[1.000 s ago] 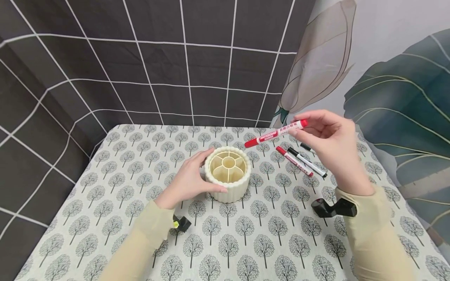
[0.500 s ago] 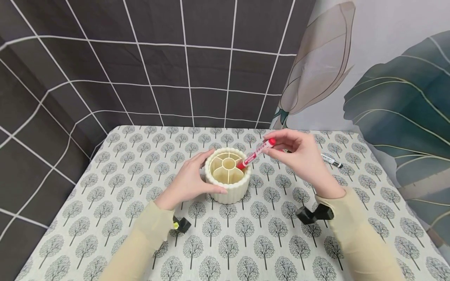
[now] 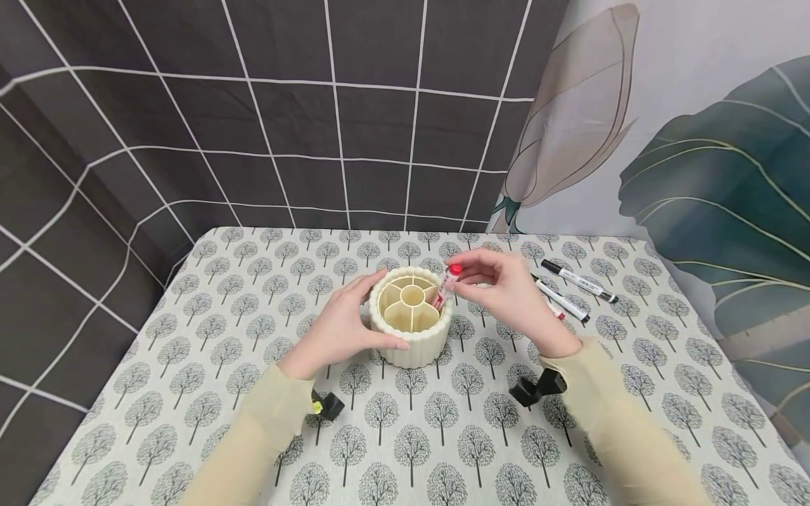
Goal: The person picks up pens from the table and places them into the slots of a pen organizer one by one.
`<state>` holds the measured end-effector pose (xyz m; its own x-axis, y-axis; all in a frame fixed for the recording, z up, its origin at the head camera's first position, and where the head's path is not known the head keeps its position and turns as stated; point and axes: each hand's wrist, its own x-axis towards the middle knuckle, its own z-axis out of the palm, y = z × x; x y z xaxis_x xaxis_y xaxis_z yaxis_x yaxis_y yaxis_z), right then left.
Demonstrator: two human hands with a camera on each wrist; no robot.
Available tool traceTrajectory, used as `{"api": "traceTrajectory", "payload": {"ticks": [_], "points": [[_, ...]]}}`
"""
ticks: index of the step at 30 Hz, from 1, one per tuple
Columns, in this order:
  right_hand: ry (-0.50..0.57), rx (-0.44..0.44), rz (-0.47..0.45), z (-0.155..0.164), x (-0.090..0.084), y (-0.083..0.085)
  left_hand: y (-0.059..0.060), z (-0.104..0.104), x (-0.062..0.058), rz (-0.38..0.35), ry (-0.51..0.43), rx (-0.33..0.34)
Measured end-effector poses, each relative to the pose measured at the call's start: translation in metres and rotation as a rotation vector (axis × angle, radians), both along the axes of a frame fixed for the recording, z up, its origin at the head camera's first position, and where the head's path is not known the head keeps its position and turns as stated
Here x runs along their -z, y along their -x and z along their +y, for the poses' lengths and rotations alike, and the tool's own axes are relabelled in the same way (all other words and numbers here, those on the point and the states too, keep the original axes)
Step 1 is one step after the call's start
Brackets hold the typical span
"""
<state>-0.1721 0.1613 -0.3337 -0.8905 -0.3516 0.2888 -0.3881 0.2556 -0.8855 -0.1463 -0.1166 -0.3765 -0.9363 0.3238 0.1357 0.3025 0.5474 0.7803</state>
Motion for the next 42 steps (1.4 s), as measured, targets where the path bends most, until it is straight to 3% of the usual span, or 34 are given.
{"api": "traceTrajectory", "payload": {"ticks": [9,17,21,29,34,42], "points": [[-0.018,-0.045,0.005,-0.006,0.014,0.004,0.0,0.0,-0.001,0.009,0.029,0.004],[-0.05,-0.016,0.061,0.002,0.014,0.0,-0.001,0.0,0.002,0.024,0.049,-0.02],[-0.081,0.033,0.054,0.017,0.012,-0.002,-0.003,0.0,0.004,0.045,0.046,-0.027],[-0.163,0.215,-0.005,0.064,0.014,-0.006,-0.011,-0.005,0.008,0.035,0.002,-0.029],[-0.226,0.291,-0.015,0.09,0.021,-0.006,-0.021,-0.008,0.008,0.022,-0.034,-0.034],[-0.316,0.354,-0.035,0.12,0.039,-0.007,-0.042,-0.013,0.009,0.093,-0.01,-0.061]]}}
